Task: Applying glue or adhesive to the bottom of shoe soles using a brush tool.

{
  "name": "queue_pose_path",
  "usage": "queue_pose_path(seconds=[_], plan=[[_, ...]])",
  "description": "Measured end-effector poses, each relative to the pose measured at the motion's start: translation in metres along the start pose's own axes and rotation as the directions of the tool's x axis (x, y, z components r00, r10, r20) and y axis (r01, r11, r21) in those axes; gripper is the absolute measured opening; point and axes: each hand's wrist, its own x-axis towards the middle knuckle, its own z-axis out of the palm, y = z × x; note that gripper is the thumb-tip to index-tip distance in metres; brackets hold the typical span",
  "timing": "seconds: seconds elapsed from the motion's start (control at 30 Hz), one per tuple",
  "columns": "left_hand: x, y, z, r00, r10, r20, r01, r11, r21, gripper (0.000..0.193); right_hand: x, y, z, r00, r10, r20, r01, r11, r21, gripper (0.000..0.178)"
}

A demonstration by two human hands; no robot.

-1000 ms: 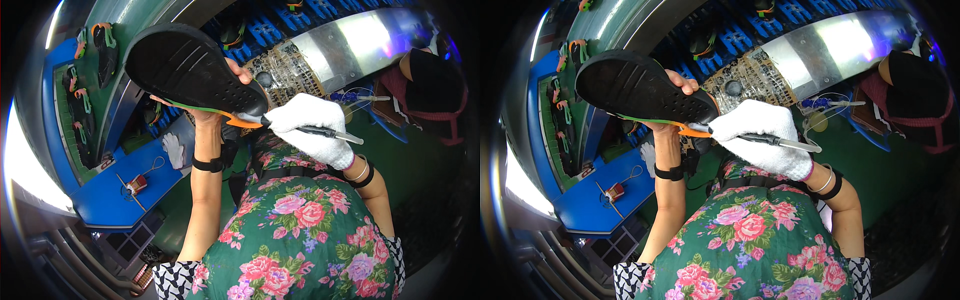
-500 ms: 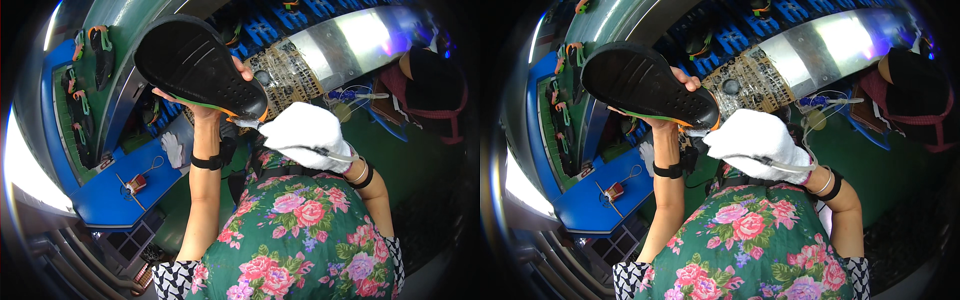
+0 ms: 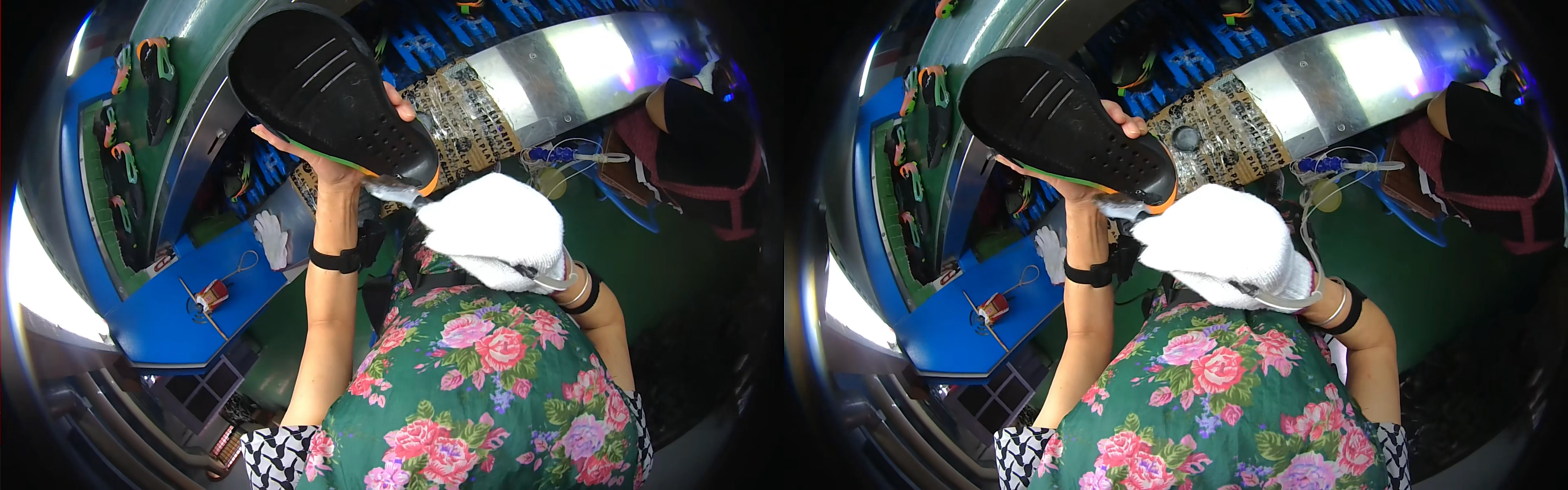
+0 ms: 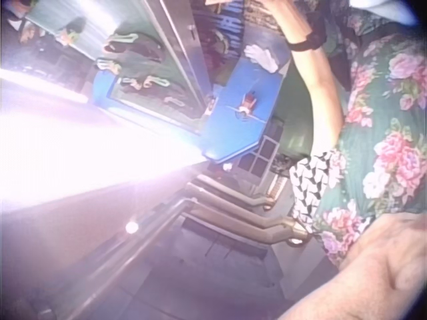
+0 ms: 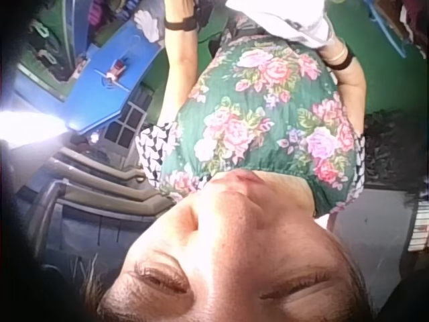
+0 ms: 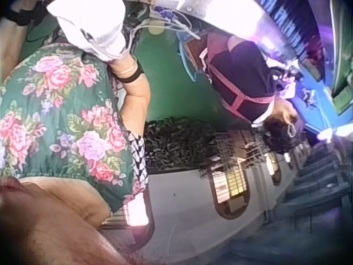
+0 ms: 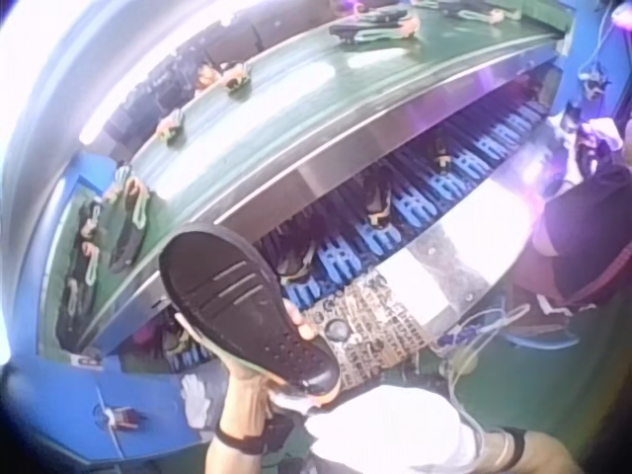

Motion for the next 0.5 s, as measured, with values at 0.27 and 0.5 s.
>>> queue_pose_path(seconds=[0.27,0.5], plan=[[0.001,-0.001,0.006,0.997,-0.071,0.001,0.071,0.996,0.051,0.137,0.001,0.0,0.007,1.0,0.027,-0.003,-0.027,0.999,0.042,0.034],[0.005,0.001,0.004,0.991,0.028,0.134,-0.036,0.997,0.063,0.116,-0.007,-0.001,-0.01,0.994,0.105,-0.023,-0.107,0.992,-0.063,0.033]])
